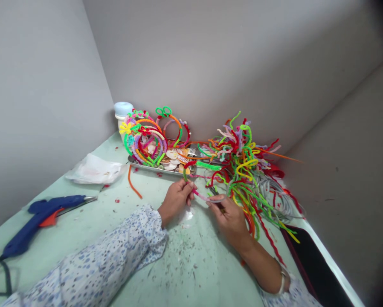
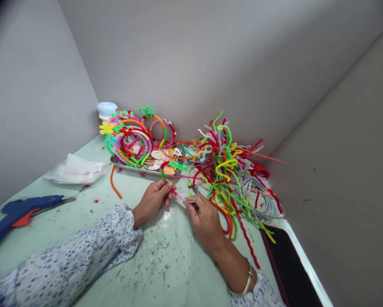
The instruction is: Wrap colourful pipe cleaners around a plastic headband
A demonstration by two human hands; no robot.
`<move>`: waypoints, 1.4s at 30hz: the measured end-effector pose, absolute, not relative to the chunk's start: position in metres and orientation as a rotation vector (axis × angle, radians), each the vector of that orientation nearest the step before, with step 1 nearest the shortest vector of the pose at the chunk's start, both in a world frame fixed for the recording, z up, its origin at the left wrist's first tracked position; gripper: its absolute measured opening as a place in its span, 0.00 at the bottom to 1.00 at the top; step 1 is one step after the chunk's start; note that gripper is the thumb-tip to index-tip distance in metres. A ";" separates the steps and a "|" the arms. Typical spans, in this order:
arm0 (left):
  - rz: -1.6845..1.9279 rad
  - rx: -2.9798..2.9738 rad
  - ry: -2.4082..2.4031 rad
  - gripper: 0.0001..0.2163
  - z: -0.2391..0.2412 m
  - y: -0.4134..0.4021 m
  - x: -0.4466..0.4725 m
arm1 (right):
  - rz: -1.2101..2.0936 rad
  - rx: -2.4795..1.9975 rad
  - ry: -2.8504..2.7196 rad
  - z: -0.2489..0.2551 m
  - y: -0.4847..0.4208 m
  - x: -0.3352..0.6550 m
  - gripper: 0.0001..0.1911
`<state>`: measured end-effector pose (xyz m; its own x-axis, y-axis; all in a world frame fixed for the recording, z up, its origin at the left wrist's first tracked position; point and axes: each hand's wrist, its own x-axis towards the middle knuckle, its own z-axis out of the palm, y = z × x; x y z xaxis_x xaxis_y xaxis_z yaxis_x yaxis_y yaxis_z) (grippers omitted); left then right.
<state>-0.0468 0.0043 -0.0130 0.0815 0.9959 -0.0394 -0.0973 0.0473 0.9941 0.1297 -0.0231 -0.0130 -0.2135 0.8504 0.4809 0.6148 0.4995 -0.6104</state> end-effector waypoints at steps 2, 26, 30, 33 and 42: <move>1.159 1.137 1.107 0.14 -0.013 0.004 -0.047 | 0.338 -1.175 -1.965 -0.013 -0.023 0.130 0.07; 1.170 1.205 1.150 0.13 -0.012 0.004 -0.047 | 0.196 -1.036 -2.070 -0.016 -0.025 0.129 0.05; 1.155 1.210 1.164 0.13 -0.012 0.004 -0.047 | 0.193 -1.015 -2.115 -0.015 -0.025 0.130 0.06; 1.146 1.215 1.171 0.13 -0.011 0.004 -0.047 | 0.182 -0.993 -2.133 -0.014 -0.025 0.130 0.07; 1.157 1.262 1.217 0.13 -0.016 0.005 -0.048 | 0.136 -0.950 -2.137 -0.017 -0.024 0.130 0.08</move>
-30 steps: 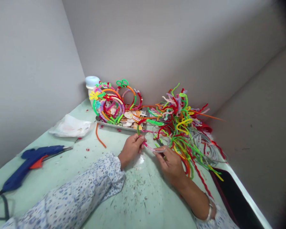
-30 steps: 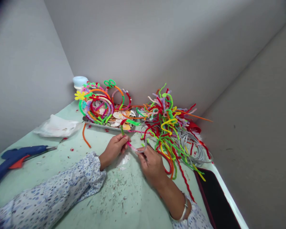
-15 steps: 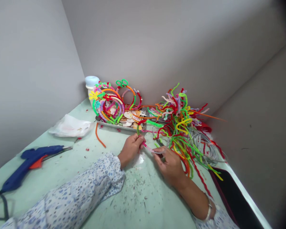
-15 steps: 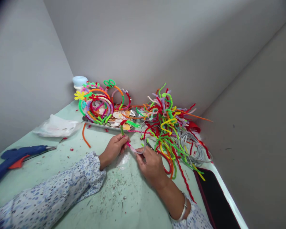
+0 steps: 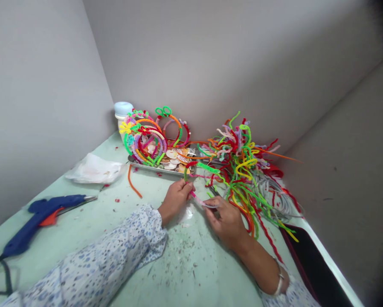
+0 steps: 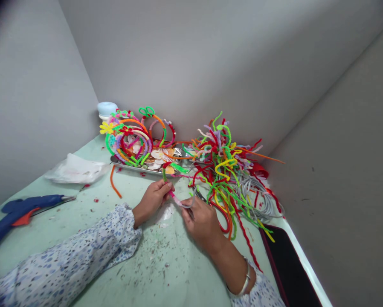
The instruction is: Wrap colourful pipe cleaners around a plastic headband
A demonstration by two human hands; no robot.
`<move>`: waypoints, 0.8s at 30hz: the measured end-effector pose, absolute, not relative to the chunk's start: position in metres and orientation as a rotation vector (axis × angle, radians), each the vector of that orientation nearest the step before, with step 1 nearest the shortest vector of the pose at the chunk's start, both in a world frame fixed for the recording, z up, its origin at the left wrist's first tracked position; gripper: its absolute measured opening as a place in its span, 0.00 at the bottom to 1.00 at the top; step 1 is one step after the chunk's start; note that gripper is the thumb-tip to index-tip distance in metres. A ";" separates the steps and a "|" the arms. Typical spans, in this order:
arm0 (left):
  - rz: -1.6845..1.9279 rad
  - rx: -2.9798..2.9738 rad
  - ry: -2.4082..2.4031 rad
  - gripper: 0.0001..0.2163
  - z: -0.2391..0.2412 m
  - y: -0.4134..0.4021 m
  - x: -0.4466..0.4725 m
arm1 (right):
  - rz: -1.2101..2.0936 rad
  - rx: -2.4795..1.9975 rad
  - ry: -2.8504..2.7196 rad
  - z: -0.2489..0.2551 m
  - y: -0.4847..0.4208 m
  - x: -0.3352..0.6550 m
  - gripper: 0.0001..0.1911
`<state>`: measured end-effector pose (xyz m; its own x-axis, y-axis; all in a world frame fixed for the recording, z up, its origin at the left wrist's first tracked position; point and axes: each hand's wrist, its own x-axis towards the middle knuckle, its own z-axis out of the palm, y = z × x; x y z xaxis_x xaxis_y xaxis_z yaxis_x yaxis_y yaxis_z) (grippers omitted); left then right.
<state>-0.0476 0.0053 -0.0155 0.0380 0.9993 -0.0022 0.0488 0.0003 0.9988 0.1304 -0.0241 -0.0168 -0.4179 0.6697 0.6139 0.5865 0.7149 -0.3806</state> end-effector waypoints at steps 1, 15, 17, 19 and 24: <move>1.155 1.264 1.218 0.13 -0.016 0.006 -0.048 | 0.126 -0.942 -2.135 -0.017 -0.024 0.130 0.08; 1.155 1.346 1.255 0.14 -0.020 0.008 -0.048 | 0.092 -0.902 -2.221 -0.015 -0.025 0.132 0.08; 1.146 1.371 1.278 0.14 -0.020 0.007 -0.049 | 0.092 -0.896 -2.249 -0.015 -0.025 0.132 0.08; 1.135 1.397 1.299 0.13 -0.019 0.007 -0.049 | 0.086 -0.893 -2.258 -0.016 -0.025 0.132 0.08; 1.143 1.427 1.322 0.14 -0.018 0.008 -0.050 | 0.071 -0.892 -2.235 -0.016 -0.024 0.131 0.09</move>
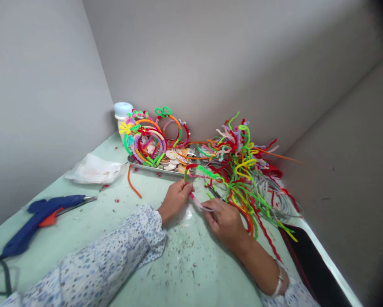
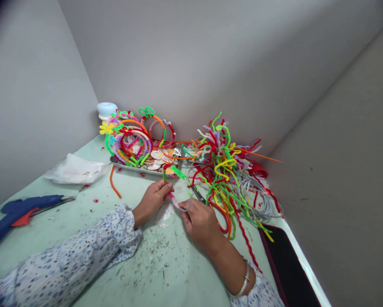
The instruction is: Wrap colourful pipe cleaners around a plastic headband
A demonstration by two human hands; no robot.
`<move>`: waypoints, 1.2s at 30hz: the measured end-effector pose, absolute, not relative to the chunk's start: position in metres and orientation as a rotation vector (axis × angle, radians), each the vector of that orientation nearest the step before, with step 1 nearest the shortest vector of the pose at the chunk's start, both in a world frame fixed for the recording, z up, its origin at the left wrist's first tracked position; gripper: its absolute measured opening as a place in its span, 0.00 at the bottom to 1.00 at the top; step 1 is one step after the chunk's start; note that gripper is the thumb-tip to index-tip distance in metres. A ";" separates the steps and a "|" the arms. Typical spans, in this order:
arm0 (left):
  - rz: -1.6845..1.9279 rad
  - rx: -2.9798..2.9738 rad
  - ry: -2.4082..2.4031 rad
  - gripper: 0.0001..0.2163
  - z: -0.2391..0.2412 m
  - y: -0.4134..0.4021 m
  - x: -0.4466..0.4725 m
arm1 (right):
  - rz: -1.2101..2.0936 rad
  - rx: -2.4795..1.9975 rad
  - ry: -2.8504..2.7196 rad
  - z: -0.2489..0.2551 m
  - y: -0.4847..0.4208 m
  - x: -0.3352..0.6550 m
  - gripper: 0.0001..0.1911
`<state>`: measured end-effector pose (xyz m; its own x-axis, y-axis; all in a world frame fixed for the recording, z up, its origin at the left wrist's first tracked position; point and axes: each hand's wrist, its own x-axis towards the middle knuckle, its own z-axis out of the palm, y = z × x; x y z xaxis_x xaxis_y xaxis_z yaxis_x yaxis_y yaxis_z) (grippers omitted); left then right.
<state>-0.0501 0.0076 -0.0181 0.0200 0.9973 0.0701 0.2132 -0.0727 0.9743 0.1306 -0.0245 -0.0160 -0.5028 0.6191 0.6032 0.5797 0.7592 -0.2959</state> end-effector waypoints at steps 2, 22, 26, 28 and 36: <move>1.143 1.429 1.325 0.14 -0.019 0.008 -0.050 | 0.073 -0.885 -2.232 -0.016 -0.024 0.130 0.09; 1.126 1.353 1.221 0.14 -0.017 0.008 -0.050 | 0.151 -0.897 -2.156 -0.018 -0.024 0.132 0.09; 1.117 1.271 1.128 0.18 -0.006 0.004 -0.050 | 0.225 -0.935 -2.086 -0.017 -0.023 0.131 0.08; 1.113 1.257 1.104 0.19 -0.004 0.003 -0.051 | 0.233 -0.927 -2.081 -0.017 -0.022 0.131 0.08; 1.102 1.270 1.137 0.21 -0.005 0.006 -0.052 | 0.246 -0.843 -2.069 -0.015 -0.025 0.131 0.10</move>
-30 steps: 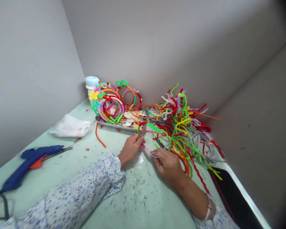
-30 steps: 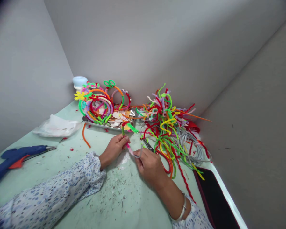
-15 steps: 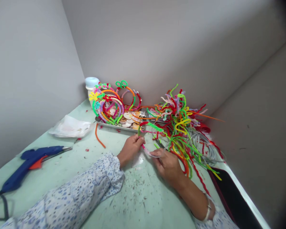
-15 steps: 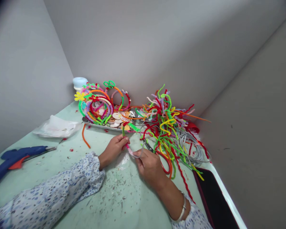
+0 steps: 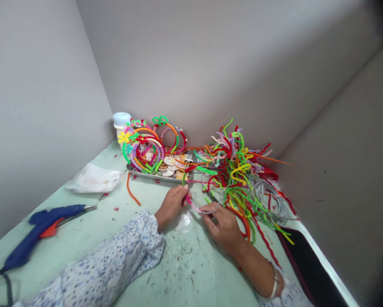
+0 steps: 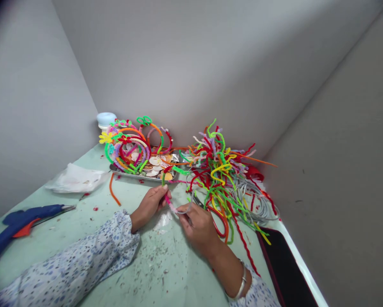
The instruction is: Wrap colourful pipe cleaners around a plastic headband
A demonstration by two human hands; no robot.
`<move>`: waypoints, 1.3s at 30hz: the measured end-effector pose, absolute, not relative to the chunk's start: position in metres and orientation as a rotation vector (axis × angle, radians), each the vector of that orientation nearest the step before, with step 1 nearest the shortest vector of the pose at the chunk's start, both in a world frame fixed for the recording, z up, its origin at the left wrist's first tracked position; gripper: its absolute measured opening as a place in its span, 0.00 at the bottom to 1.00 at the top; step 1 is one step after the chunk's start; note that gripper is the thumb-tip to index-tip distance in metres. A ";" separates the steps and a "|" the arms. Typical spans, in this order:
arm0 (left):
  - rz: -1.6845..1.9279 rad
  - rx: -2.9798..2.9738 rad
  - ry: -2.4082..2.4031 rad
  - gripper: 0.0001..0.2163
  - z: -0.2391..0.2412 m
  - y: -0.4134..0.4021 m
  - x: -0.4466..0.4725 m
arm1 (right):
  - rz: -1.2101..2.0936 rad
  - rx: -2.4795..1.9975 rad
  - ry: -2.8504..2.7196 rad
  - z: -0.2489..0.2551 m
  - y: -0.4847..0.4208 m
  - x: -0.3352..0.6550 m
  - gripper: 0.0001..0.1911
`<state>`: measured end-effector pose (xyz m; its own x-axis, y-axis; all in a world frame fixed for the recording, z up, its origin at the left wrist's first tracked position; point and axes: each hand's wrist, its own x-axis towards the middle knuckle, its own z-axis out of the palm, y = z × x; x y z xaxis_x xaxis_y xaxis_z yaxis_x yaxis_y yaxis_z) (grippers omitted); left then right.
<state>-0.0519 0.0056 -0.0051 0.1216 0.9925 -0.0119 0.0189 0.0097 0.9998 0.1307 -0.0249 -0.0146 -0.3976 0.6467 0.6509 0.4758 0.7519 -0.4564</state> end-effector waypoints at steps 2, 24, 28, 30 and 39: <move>1.081 1.269 1.150 0.21 -0.005 0.005 -0.052 | 0.255 -0.817 -2.070 -0.014 -0.026 0.130 0.10; 1.050 1.301 1.184 0.20 -0.008 0.008 -0.051 | 0.258 -0.814 -2.131 -0.009 -0.028 0.127 0.10; 1.052 1.293 1.182 0.20 -0.009 0.009 -0.051 | 0.262 -0.780 -2.122 -0.008 -0.028 0.127 0.10; 1.046 1.296 1.185 0.20 -0.010 0.008 -0.051 | 0.257 -0.775 -2.134 -0.008 -0.028 0.128 0.11; 1.021 1.293 1.177 0.20 -0.010 0.009 -0.051 | 0.273 -0.785 -2.178 -0.010 -0.026 0.130 0.11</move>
